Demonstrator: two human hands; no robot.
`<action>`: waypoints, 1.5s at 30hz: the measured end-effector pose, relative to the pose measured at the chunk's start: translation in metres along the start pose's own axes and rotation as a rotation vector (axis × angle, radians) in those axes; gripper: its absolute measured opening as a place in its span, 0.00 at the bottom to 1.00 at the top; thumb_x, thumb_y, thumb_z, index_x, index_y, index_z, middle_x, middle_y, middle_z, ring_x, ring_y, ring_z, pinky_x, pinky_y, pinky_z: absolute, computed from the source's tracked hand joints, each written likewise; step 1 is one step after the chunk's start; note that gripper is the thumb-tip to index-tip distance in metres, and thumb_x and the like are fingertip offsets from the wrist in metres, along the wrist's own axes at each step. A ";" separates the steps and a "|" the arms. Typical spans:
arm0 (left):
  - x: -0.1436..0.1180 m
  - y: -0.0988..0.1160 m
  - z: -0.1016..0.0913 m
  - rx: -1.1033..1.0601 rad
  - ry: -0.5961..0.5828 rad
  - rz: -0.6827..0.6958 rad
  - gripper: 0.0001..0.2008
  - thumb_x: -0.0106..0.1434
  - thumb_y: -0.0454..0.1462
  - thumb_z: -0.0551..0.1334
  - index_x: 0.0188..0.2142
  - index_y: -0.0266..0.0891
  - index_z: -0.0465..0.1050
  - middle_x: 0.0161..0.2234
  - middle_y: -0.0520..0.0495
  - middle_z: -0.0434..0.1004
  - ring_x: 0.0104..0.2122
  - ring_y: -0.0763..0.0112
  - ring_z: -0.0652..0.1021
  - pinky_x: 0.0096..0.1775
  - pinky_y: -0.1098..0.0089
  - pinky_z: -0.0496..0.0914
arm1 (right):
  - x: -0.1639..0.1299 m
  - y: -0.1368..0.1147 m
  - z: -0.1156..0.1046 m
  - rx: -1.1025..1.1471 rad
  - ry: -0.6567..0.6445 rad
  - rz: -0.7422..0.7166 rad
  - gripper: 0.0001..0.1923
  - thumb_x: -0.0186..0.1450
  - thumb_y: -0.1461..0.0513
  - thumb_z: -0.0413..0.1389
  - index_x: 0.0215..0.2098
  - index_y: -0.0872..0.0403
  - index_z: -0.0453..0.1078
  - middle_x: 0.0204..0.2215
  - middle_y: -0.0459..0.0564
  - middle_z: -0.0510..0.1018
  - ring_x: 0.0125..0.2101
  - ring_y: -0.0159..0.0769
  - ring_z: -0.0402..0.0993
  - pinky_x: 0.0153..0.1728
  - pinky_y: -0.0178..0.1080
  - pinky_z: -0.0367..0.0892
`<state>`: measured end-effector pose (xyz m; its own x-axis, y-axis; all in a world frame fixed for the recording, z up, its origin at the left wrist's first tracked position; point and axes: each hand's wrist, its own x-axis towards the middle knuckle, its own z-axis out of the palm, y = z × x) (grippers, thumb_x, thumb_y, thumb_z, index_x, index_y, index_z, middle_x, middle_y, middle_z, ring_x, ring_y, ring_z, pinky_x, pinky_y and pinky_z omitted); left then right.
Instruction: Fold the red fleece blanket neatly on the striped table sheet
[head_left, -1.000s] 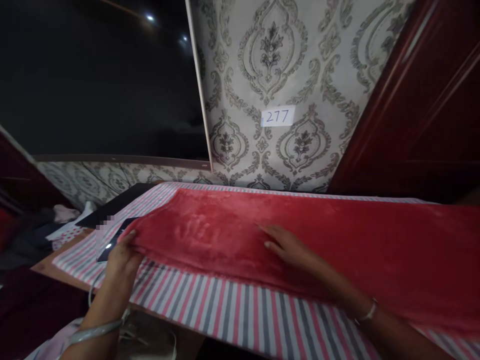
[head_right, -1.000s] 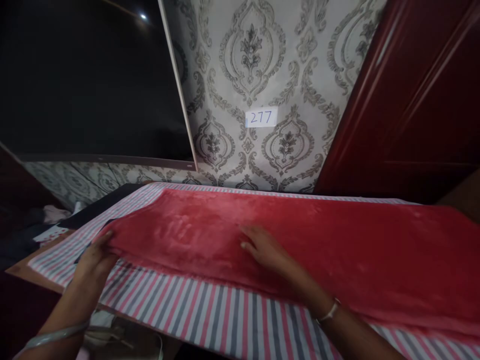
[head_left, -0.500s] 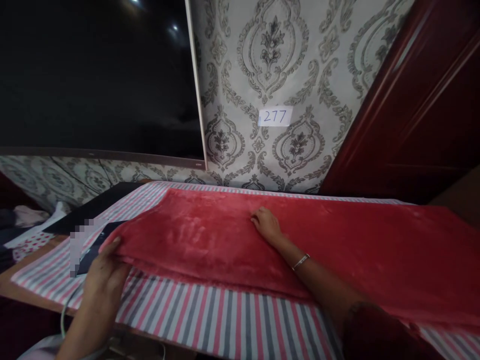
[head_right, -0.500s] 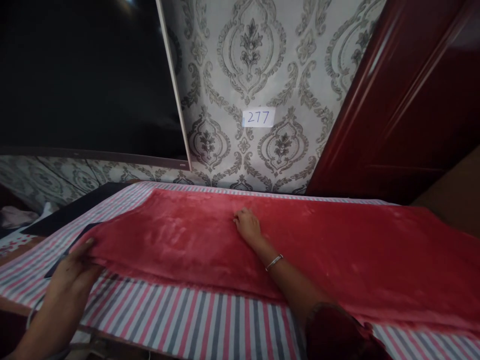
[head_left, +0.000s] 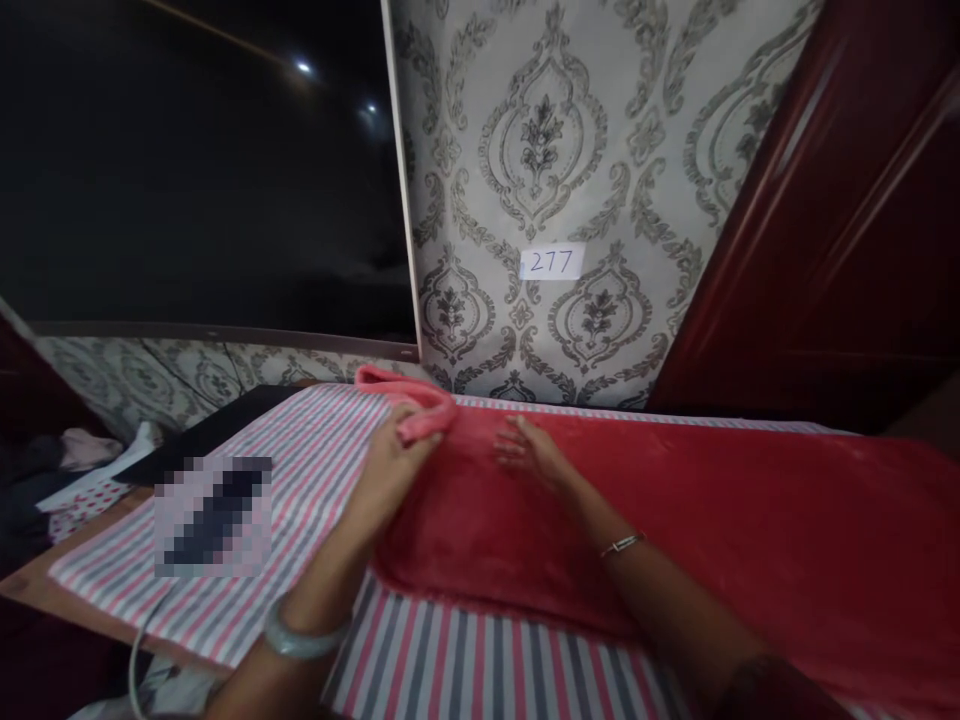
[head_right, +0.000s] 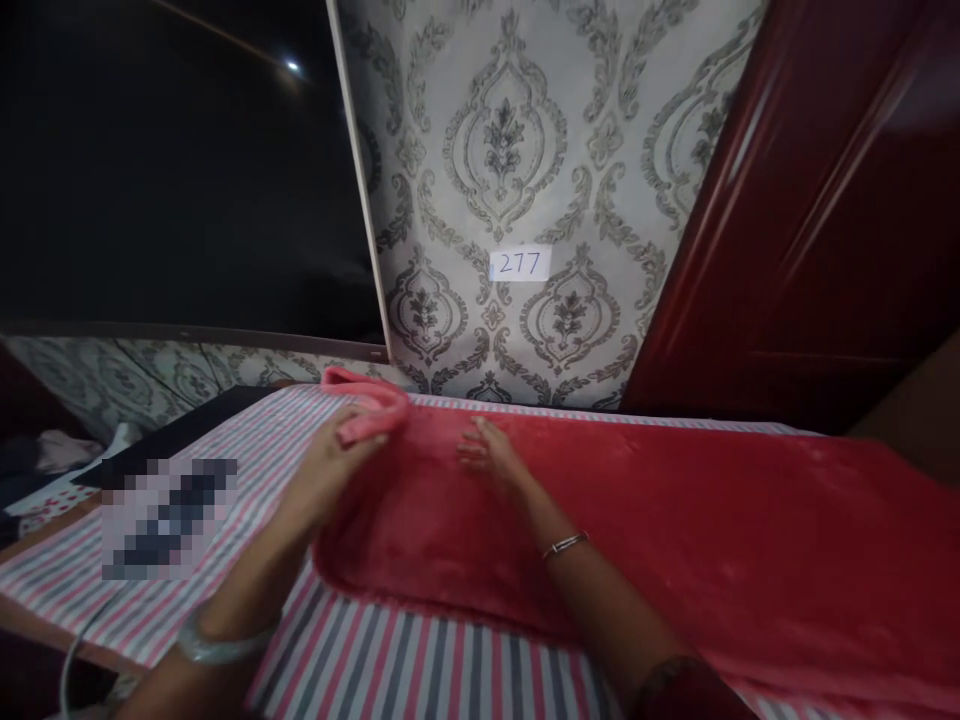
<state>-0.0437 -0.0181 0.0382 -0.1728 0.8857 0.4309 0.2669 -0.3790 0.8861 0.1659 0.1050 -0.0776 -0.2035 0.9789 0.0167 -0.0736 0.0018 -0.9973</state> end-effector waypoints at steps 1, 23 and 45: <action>-0.006 0.005 0.022 0.079 -0.136 0.036 0.06 0.53 0.36 0.63 0.33 0.40 0.69 0.31 0.54 0.74 0.31 0.71 0.73 0.35 0.72 0.67 | -0.003 -0.004 -0.012 0.089 -0.016 0.039 0.26 0.69 0.43 0.47 0.55 0.49 0.66 0.45 0.57 0.79 0.38 0.43 0.80 0.39 0.47 0.76; -0.086 0.001 0.135 0.482 -0.614 0.467 0.17 0.56 0.26 0.55 0.45 0.39 0.67 0.50 0.40 0.76 0.48 0.58 0.76 0.50 0.58 0.70 | 0.025 -0.044 -0.093 0.059 0.309 -0.113 0.44 0.49 0.70 0.57 0.64 0.48 0.61 0.43 0.45 0.80 0.32 0.33 0.75 0.37 0.36 0.73; -0.115 -0.022 0.154 0.537 -0.947 0.481 0.25 0.62 0.36 0.63 0.59 0.40 0.67 0.64 0.34 0.66 0.63 0.50 0.67 0.62 0.47 0.63 | -0.028 -0.001 -0.136 0.029 0.325 0.039 0.38 0.56 0.61 0.63 0.64 0.52 0.61 0.39 0.48 0.81 0.37 0.40 0.77 0.44 0.45 0.73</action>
<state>0.1163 -0.0704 -0.0570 0.7630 0.6142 0.2018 0.5147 -0.7659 0.3853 0.3043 0.1049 -0.0867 0.1153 0.9921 -0.0500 -0.1003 -0.0385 -0.9942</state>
